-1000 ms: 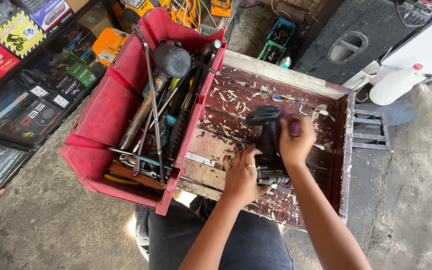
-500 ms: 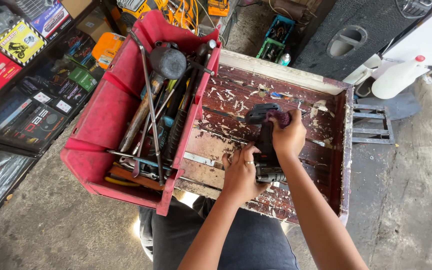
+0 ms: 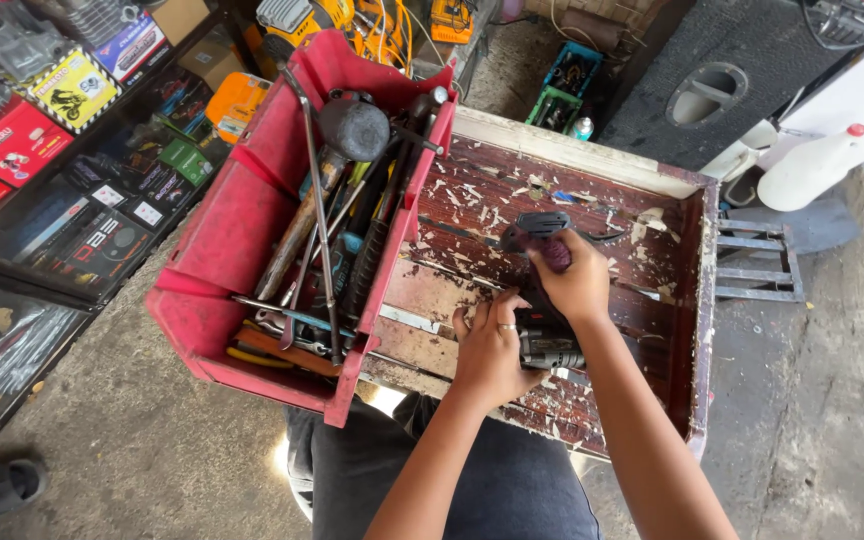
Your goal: Cleaning a cordless power drill with a purple cloth in a workshop environment.
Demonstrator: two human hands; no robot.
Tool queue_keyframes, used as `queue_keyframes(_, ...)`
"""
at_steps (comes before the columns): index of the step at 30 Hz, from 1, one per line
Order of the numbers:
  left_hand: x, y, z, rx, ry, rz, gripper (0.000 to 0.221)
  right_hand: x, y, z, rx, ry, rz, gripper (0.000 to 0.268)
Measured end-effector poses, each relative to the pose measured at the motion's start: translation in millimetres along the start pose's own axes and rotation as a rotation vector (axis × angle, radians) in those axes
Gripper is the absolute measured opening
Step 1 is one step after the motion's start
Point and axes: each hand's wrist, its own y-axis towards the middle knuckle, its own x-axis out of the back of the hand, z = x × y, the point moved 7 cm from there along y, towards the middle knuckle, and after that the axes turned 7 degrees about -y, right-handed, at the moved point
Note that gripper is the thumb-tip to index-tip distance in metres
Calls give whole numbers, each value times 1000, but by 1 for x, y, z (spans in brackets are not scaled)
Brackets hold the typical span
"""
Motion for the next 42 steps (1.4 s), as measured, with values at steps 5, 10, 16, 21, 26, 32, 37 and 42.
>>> queue_keyframes(5,-5,1,5,3,-21,3,99,0,1,-3,-246,-260,154,37)
queue_keyframes(10,7,1,-6,3,-32,-4,95,37,-3,-48,-508,-37,-342,41)
queue_keyframes(16,2,-2,-5,79,-16,30,95,44,-14,2,239,214,97,17)
queue_keyframes(21,1,-1,-3,62,-18,61,106,93,-29,14,137,98,541,33)
queue_keyframes(26,-5,-2,3,88,-37,56,107,143,-2,-55,140,-87,84,15)
queue_keyframes(32,-7,-3,1,68,-39,-7,101,119,-32,38,359,-33,30,14)
queue_keyframes(37,-2,-2,-2,69,31,-38,104,85,-94,40,207,-617,529,48)
queue_keyframes(42,-3,-1,0,76,30,-25,108,119,-93,2,51,-464,598,42)
